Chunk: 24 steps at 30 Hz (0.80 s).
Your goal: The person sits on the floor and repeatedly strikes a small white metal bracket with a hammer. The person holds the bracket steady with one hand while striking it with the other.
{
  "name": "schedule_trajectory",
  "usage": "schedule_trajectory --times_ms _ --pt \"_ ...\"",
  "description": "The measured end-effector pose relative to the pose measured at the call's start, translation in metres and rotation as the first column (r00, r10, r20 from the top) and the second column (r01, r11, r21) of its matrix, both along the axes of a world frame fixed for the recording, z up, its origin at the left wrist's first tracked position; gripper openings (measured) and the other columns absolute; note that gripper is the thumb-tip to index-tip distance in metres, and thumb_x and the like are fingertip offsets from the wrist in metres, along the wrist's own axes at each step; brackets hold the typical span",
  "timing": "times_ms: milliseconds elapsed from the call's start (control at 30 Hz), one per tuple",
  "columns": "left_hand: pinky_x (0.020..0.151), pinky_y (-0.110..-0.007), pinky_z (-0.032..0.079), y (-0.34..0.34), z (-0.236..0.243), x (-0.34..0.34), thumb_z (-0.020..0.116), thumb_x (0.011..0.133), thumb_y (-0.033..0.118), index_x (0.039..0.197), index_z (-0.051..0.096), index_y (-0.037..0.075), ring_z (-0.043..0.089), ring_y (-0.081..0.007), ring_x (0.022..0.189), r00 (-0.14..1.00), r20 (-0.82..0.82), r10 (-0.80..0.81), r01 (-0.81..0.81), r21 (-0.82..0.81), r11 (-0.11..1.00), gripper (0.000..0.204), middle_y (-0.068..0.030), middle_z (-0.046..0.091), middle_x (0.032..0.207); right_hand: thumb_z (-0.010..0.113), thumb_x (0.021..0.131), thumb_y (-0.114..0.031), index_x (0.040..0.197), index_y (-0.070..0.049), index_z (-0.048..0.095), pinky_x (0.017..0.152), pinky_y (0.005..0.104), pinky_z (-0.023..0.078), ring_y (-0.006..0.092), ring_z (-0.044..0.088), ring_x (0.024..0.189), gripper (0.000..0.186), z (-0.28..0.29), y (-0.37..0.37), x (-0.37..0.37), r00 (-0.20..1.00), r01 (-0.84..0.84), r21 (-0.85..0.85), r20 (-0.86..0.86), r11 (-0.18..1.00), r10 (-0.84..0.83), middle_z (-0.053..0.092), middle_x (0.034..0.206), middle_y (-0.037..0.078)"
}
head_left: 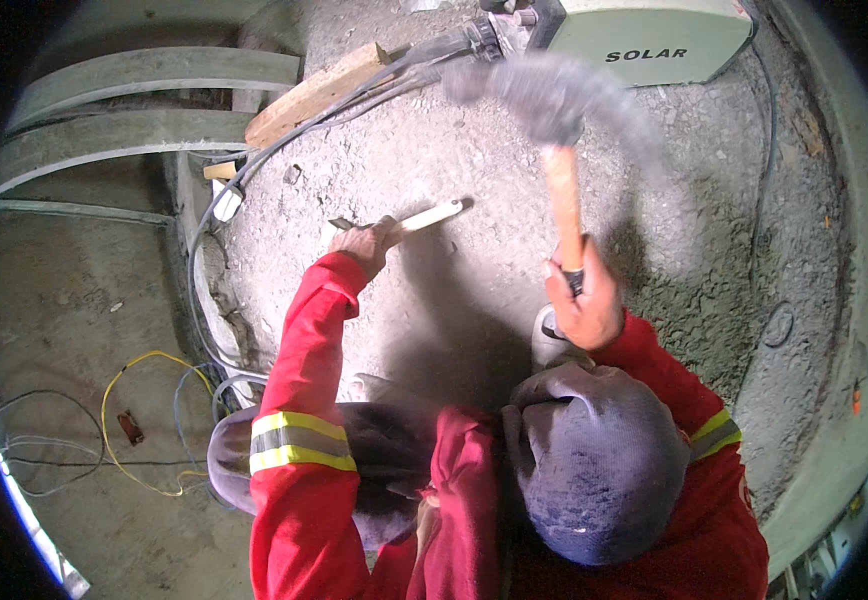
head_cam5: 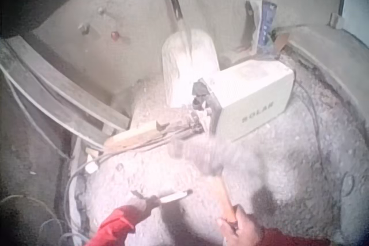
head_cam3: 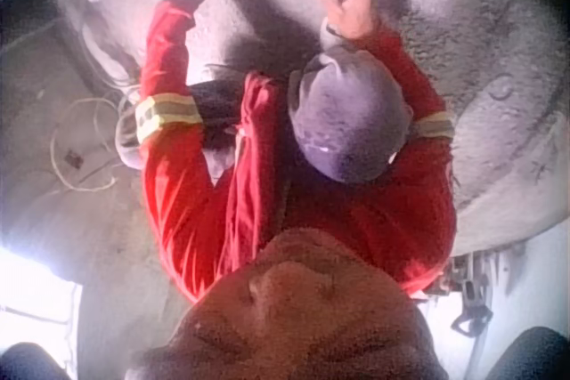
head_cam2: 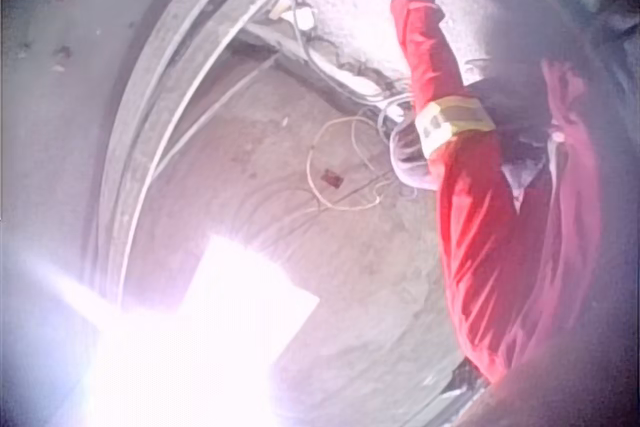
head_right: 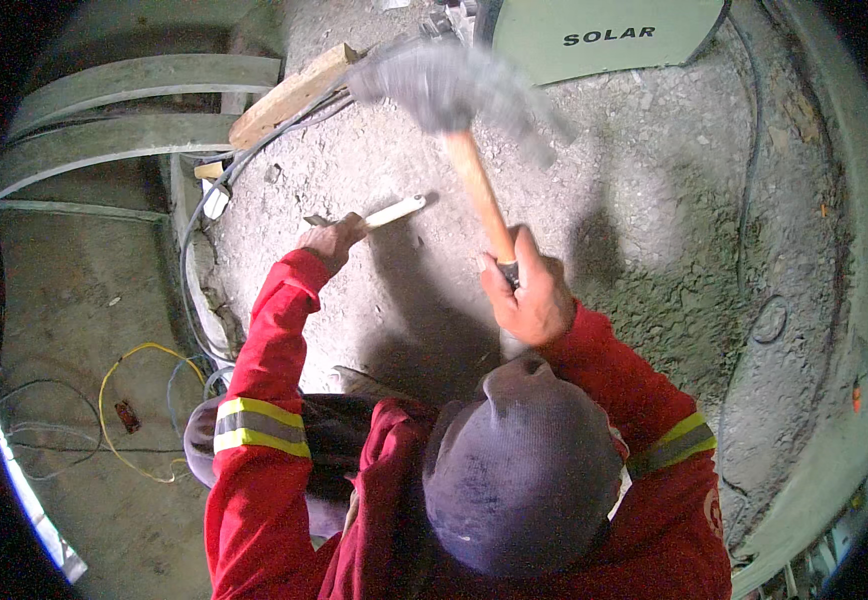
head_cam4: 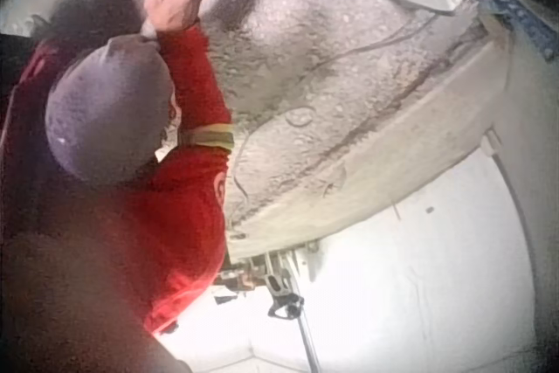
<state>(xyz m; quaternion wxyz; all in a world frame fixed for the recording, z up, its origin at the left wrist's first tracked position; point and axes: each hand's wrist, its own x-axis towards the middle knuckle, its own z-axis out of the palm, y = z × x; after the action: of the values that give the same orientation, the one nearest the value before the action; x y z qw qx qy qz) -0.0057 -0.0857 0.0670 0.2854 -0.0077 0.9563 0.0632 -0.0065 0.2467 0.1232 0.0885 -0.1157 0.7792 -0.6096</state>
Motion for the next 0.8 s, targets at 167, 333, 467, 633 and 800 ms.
schedule_trajectory --times_ms 167,333,467,633,800 --pt "0.059 -0.05 0.045 0.005 0.002 -0.003 0.044 0.093 0.038 0.106 0.053 0.021 0.062 -0.0375 0.068 0.999 0.012 -0.031 0.032 -0.054 0.998 0.023 -0.0145 0.064 0.075 0.058 0.084 -0.016 0.094 -0.002 0.043 0.052 0.0481 0.041 0.0437 0.057 0.061 0.023 -0.055 0.008 0.013 0.945 -0.302 0.28 0.213 0.911 0.248 0.054 0.061 0.022" --pt "0.06 -0.052 0.046 -0.003 -0.002 0.004 0.043 0.093 0.038 0.108 0.051 0.022 0.061 -0.0405 0.074 0.998 0.062 0.024 -0.025 0.019 0.999 0.024 -0.0164 0.063 0.084 0.057 0.084 -0.014 0.092 -0.002 0.042 0.051 0.0446 0.042 0.0424 0.057 0.059 0.021 0.011 0.01 -0.017 0.969 -0.218 0.262 0.168 0.94 0.178 0.055 0.062 0.022" --pt "0.061 -0.051 0.047 -0.003 0.001 0.001 0.042 0.093 0.038 0.107 0.051 0.022 0.061 -0.0396 0.077 0.998 0.066 -0.006 0.008 -0.037 0.999 0.023 -0.0154 0.063 0.084 0.056 0.085 -0.009 0.094 -0.001 0.04 0.048 0.0387 0.043 0.0404 0.06 0.061 0.02 0.025 0.002 -0.013 0.998 0.028 -0.058 0.061 0.998 -0.024 0.054 0.061 0.022" --pt "0.061 -0.05 0.047 -0.007 -0.005 -0.002 0.043 0.093 0.037 0.107 0.051 0.021 0.061 -0.0391 0.078 0.997 0.046 -0.056 0.059 -0.055 0.997 0.023 -0.0152 0.062 0.084 0.057 0.084 -0.016 0.095 -0.001 0.042 0.054 0.0473 0.044 0.0427 0.059 0.065 0.023 -0.052 -0.003 0.013 0.966 -0.226 0.232 0.181 0.946 0.186 0.057 0.064 0.024" --pt "0.06 -0.049 0.046 -0.015 0.0 0.006 0.044 0.093 0.036 0.105 0.051 0.019 0.061 -0.0388 0.074 1.0 0.026 0.007 -0.007 -0.001 1.0 0.022 -0.0149 0.062 0.082 0.058 0.082 -0.016 0.092 -0.001 0.043 0.057 0.0505 0.042 0.0448 0.057 0.063 0.023 -0.037 0.006 0.001 0.929 -0.339 0.187 0.222 0.922 0.296 0.057 0.063 0.023"
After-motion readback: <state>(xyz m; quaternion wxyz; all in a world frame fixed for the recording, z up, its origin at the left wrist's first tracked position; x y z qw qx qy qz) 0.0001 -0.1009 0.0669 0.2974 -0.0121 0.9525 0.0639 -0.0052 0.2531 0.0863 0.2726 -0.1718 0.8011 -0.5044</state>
